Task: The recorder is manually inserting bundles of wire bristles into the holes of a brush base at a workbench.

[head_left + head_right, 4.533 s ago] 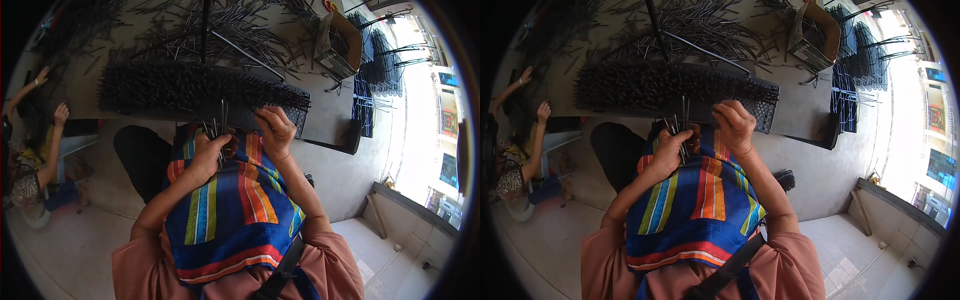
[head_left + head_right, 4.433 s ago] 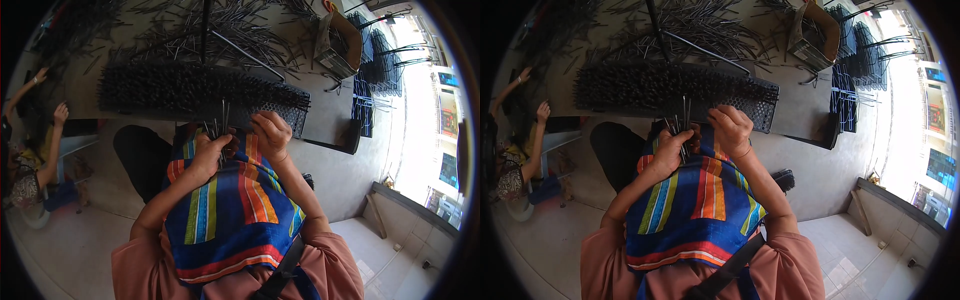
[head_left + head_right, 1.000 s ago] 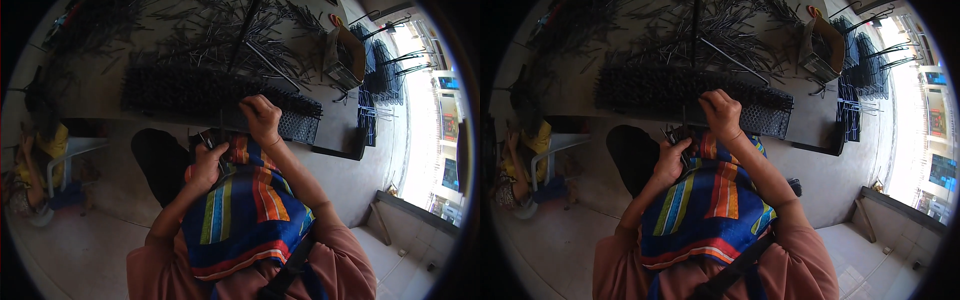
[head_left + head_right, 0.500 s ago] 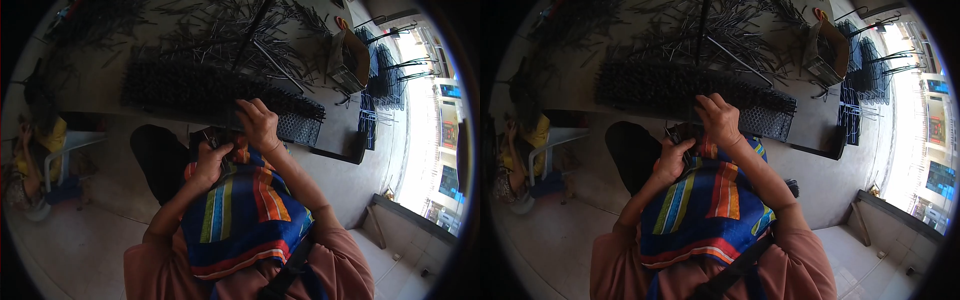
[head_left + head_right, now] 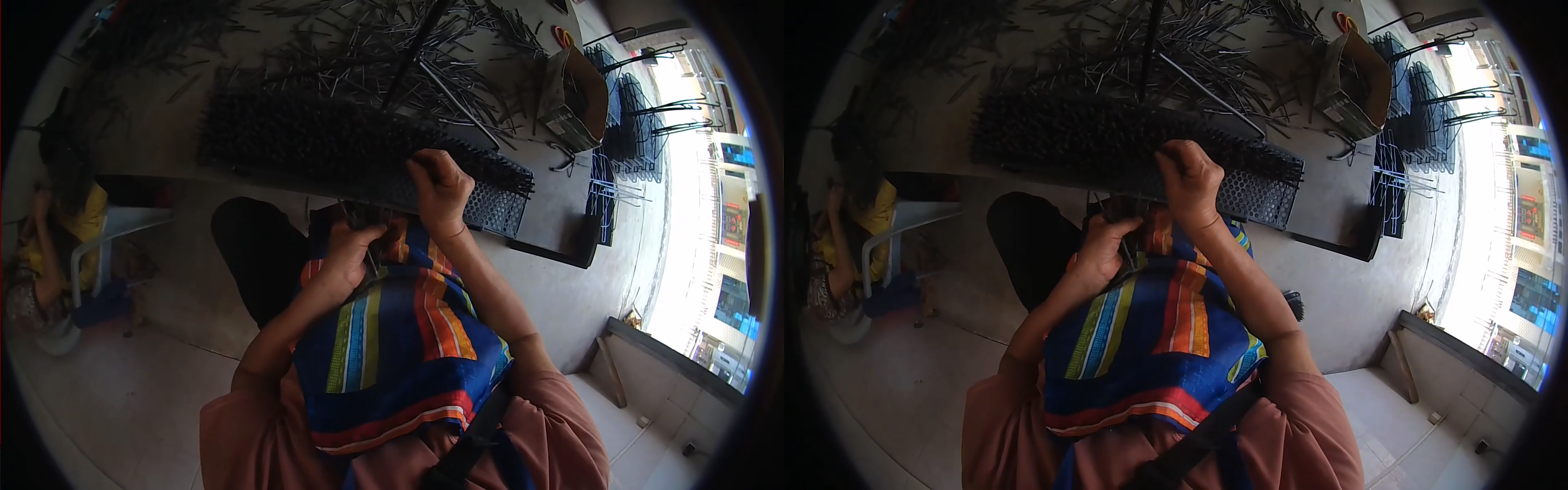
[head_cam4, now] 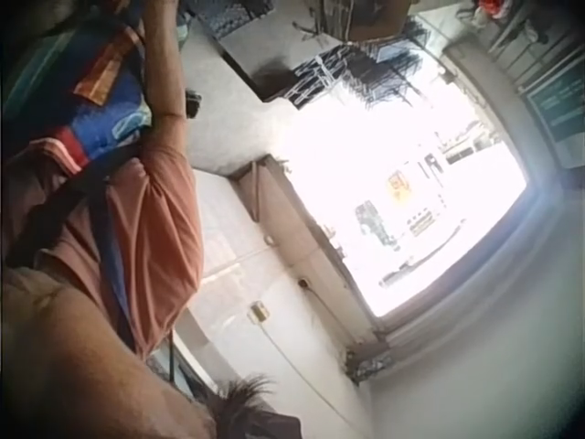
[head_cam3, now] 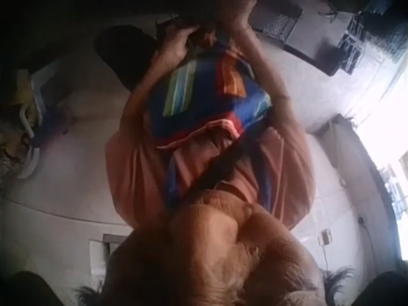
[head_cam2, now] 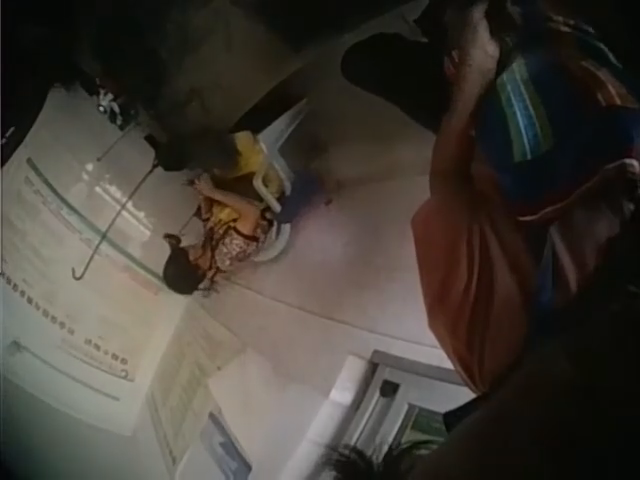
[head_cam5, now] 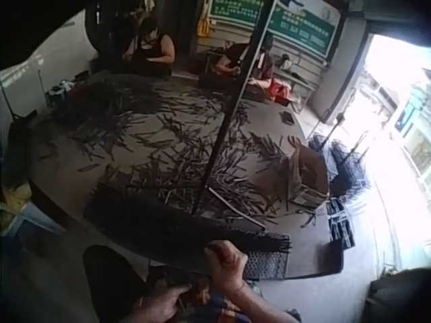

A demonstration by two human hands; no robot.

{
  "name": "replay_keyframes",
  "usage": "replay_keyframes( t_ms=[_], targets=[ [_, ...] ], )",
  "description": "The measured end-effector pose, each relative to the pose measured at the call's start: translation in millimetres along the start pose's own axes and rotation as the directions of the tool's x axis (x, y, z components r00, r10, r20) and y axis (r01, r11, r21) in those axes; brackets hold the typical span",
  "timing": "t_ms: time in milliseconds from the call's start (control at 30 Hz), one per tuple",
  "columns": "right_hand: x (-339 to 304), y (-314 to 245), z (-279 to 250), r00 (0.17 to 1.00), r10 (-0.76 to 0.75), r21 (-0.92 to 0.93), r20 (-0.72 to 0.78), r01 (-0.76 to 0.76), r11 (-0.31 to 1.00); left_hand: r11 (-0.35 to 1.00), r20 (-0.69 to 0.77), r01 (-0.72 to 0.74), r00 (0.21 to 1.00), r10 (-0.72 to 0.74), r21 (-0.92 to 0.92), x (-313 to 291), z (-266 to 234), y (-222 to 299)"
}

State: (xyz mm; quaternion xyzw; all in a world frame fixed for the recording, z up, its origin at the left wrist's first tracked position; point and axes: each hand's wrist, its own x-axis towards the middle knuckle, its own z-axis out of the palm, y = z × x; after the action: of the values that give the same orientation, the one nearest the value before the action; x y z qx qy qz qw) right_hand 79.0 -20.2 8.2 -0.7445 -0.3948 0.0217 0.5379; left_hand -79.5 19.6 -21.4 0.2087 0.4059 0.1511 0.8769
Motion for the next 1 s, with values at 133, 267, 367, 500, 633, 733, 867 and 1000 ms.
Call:
replay_keyframes(
  t_ms=[133, 267, 367, 500, 633, 733, 867, 1000],
  targets=[
    [0.9, 4.0, 2.3, 0.972, -0.165, -0.208, 0.166, 0.199, 0.958, 1.000, 0.041, -0.025, 0.999, 0.025, -0.007, 5.9, -7.8, -5.9],
    [5.5, -8.4, 0.0, 0.937, -0.211, -0.292, 0.279, 0.292, 0.911, 0.999, 0.023, -0.032, 0.999, 0.032, -0.011, 10.3, -9.9, -8.6],
    [6.7, -10.8, -3.9, 0.891, -0.260, -0.378, 0.372, 0.401, 0.834, 0.999, 0.079, -0.019, 0.997, 0.021, -0.028, 6.2, -2.9, -2.4],
    [-7.6, -18.3, -21.6, 0.921, -0.081, -0.251, 0.381, 0.187, 0.950, 0.998, 0.056, -0.034, 0.998, 0.037, -0.046, 3.6, -2.4, 0.7],
    [-31.9, 0.8, -22.7, 0.736, 0.398, 0.042, 0.548, -0.500, 0.865, 0.990, 0.142, -0.043, 0.990, 0.023, 0.134, -4.7, 4.9, 7.2],
    [-39.3, 4.5, -21.4, 0.709, 0.474, 0.108, 0.522, -0.606, 0.788, 0.988, 0.201, 0.005, 0.979, -0.037, 0.157, -4.4, 4.7, 9.4],
    [-35.1, -7.4, -21.6, 0.652, 0.578, 0.225, 0.491, -0.736, 0.638, 0.990, 0.024, -0.067, 0.998, 0.065, 0.126, -2.1, 9.3, 6.7],
    [-17.6, -4.5, -29.3, 0.825, 0.530, 0.388, 0.198, -0.562, 0.730, 1.000, -0.025, -0.013, 1.000, 0.013, -0.016, 2.7, -0.2, 1.1]
  ],
)
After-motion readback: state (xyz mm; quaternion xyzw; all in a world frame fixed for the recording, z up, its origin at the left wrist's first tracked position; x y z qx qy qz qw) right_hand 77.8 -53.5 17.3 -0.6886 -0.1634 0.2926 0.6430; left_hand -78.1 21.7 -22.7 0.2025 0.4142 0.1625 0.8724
